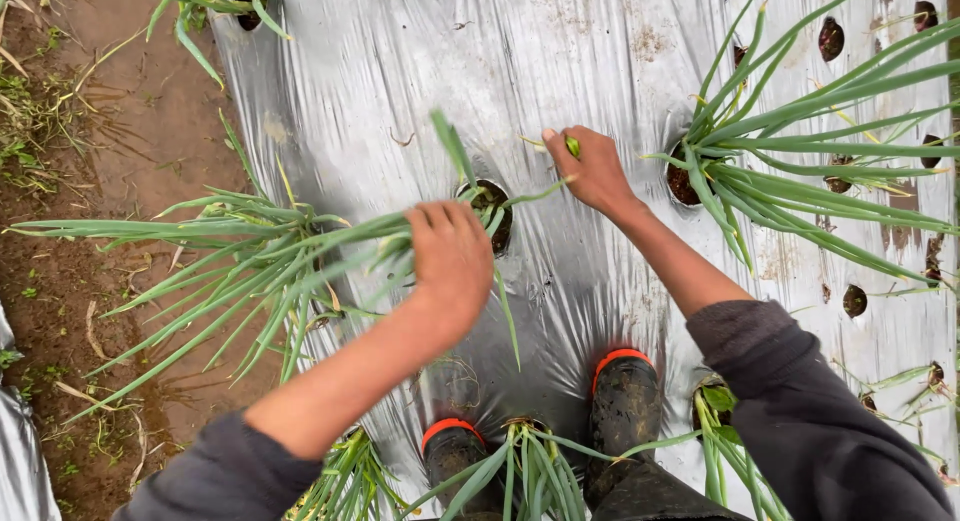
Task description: The person harvests onions from a field covered with white plastic mulch. They pull the onions from the ground by hand, shake off excess soil, and gather them into a bunch held in their left hand while moving along the row.
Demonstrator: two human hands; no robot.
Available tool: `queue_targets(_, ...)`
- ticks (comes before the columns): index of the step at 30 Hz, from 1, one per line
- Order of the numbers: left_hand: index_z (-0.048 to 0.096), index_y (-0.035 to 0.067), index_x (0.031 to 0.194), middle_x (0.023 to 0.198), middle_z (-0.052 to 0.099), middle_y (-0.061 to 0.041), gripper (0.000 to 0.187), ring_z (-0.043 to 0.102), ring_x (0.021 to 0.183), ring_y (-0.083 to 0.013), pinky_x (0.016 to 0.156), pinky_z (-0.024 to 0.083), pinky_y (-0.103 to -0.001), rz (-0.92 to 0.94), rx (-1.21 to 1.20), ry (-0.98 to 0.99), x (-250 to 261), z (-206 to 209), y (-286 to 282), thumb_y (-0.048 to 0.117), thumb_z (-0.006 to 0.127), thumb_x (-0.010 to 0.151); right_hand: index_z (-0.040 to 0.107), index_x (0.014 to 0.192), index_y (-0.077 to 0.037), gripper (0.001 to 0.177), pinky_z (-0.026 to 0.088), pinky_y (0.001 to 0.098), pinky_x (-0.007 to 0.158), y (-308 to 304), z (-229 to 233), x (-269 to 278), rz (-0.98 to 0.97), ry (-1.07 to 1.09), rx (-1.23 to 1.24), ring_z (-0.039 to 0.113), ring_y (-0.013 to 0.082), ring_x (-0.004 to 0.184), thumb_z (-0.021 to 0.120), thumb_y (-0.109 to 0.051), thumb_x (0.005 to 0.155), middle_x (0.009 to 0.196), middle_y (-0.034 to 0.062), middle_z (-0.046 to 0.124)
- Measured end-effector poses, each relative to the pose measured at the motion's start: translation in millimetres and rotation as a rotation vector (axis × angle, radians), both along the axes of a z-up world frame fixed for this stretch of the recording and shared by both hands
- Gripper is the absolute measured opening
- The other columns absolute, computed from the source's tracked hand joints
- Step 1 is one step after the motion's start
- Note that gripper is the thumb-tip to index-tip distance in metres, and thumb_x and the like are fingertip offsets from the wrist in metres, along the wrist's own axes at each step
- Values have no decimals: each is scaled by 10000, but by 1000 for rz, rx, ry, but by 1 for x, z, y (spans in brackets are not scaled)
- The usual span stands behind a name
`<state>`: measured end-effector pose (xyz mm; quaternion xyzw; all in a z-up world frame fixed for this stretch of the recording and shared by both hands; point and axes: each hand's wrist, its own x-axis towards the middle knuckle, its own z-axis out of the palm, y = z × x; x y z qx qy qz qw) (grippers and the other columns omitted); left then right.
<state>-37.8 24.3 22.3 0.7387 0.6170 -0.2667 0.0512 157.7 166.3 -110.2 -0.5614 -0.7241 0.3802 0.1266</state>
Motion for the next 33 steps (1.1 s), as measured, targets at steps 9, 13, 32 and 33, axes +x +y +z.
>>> queue_targets(9, 752, 47, 1022, 1072, 711, -252, 583, 620, 1008, -473, 797, 450, -597, 366, 520, -772, -119, 138, 78, 623, 688, 1089, 577, 1315, -111, 399, 627, 309, 457, -80, 127, 38, 746, -577, -424, 552, 142, 426, 264, -285, 1139, 535, 13, 464)
queue_targets(13, 671, 131, 1296, 1225, 725, -115, 558, 685, 1094, -262, 933, 504, -484, 716, 75, -971, -133, 98, 81, 581, 561, 985, 371, 1568, -129, 644, 438, 281, 367, -107, 164, 32, 1213, -609, -291, 374, 123, 414, 534, 95, 986, 555, -10, 407)
queue_targets(32, 775, 54, 1023, 755, 780, -44, 211, 768, 666, -197, 778, 603, -362, 580, -169, -1062, -90, -34, 27, 124, 603, 922, 204, 1625, -193, 687, 594, 502, 587, -99, 146, -19, 776, -646, 262, 739, 369, 641, 501, -135, 1008, 794, 134, 700)
queue_targets(33, 775, 54, 1023, 755, 780, -44, 211, 768, 666, -197, 778, 603, -362, 580, -167, -1063, -89, -44, 27, 124, 603, 922, 204, 1625, -193, 687, 594, 502, 587, -100, 144, -14, 776, -646, 265, 739, 369, 641, 501, -135, 1008, 794, 134, 700)
